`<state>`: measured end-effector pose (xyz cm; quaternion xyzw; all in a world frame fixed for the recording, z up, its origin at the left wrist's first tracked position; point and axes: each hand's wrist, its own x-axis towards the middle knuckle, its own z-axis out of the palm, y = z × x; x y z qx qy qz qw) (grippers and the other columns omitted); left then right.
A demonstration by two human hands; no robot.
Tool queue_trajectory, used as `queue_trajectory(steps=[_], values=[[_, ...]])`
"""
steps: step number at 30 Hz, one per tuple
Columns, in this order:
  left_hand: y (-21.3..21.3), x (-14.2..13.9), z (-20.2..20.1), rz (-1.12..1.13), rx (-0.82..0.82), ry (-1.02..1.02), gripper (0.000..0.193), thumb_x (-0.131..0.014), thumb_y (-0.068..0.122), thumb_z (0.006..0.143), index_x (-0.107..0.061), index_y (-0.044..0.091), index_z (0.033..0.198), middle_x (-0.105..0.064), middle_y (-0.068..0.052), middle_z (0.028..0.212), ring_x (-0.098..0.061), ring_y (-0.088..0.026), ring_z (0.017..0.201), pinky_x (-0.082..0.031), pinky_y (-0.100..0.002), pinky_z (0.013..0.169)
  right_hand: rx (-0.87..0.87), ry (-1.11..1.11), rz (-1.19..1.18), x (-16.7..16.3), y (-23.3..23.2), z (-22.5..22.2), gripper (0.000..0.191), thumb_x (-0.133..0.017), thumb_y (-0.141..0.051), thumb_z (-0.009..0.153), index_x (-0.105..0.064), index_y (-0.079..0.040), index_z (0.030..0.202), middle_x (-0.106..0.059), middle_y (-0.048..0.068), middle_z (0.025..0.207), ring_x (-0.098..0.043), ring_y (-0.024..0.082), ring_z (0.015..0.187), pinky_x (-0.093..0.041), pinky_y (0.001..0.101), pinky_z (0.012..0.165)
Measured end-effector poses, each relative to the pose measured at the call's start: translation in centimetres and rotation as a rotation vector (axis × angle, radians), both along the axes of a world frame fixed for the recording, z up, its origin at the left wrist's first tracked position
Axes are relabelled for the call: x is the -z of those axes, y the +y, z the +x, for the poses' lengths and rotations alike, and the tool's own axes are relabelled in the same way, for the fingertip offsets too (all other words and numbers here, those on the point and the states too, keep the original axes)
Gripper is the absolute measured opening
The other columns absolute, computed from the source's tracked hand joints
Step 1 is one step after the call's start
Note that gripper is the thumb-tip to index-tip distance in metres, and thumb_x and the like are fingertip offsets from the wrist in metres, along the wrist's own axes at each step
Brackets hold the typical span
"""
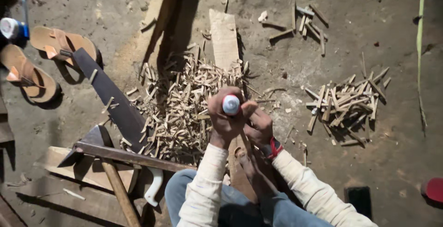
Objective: The person uses a chisel to carve a rectangular wooden plank, repeatedly scraping the surface to remove shavings. They occasionally pause to apply glue from a small tube to the wood and continue carving.
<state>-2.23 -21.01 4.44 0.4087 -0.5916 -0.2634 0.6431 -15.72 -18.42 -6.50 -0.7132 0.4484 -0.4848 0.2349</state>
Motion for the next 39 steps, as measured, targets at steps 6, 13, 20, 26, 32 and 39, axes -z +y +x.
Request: queue_trajectory(steps=[6,13,20,26,32,39], values=[[1.1,0.3,0.3,-0.049,0.084,0.022,0.032,-0.087,0.025,0.088,-0.065,0.005,0.099,-0.062,-0.003,0.078,-0.061,-0.015,0.068,-0.049,-0.03,0.063,0.008,-0.015,-0.037,-1.1,0.1,0.1,0.028,-0.07,-0.012,0.086,-0.069,-0.002,0.112,-0.069,0.016,0.101,-0.069,0.033,0.083,-0.054,0.0401,0.07],[0.7,0.2,0.7,0.017,0.045,-0.063,0.033,-0.087,0.026,0.086,-0.065,0.005,0.098,-0.062,-0.003,0.075,-0.061,-0.016,0.066,-0.049,-0.029,0.061,-0.018,-0.01,-0.027,-0.9,-0.7,-0.3,0.027,-0.071,-0.012,0.087,-0.07,-0.003,0.112,-0.071,0.016,0.103,-0.071,0.032,0.088,-0.055,0.0393,0.075],[2.1,0.1,0.7,-0.092,0.112,0.024,0.036,-0.087,0.024,0.085,-0.063,0.003,0.102,-0.06,-0.004,0.075,-0.06,-0.018,0.064,-0.047,-0.032,0.06,-0.004,-0.021,-0.055,-1.1,-0.4,-0.3,0.026,-0.073,-0.013,0.088,-0.07,-0.004,0.113,-0.072,0.015,0.105,-0.072,0.031,0.093,-0.057,0.0385,0.081],[2.2,0.5,1.0,0.164,0.073,-0.048,0.038,-0.087,0.032,0.087,-0.063,0.006,0.099,-0.062,-0.007,0.08,-0.063,-0.021,0.072,-0.051,-0.036,0.066,0.035,-0.017,-0.023,-2.0,-1.4,0.1,0.026,-0.074,-0.013,0.09,-0.071,-0.005,0.114,-0.073,0.015,0.107,-0.073,0.03,0.098,-0.057,0.0379,0.085],[11.0,0.1,3.5,0.156,-0.199,-0.343,0.052,-0.082,0.041,0.087,-0.061,0.007,0.12,-0.06,-0.017,0.121,-0.065,-0.032,0.108,-0.056,-0.039,0.091,0.146,0.02,0.25,-1.2,-3.6,1.7,0.046,-0.076,-0.014,0.088,-0.061,-0.014,0.131,-0.076,0.011,0.106,-0.076,0.024,0.091,-0.062,0.0357,0.077],[21.5,8.6,4.4,0.703,0.51,0.73,0.099,-0.079,0.006,0.078,-0.021,0.028,0.156,-0.059,-0.021,0.127,-0.072,-0.032,0.08,-0.061,-0.042,0.068,0.16,0.064,0.375,1.3,-4.7,2.3,0.069,-0.069,-0.012,0.089,-0.046,-0.021,0.153,-0.076,0.011,0.108,-0.077,0.025,0.088,-0.064,0.037,0.079]])
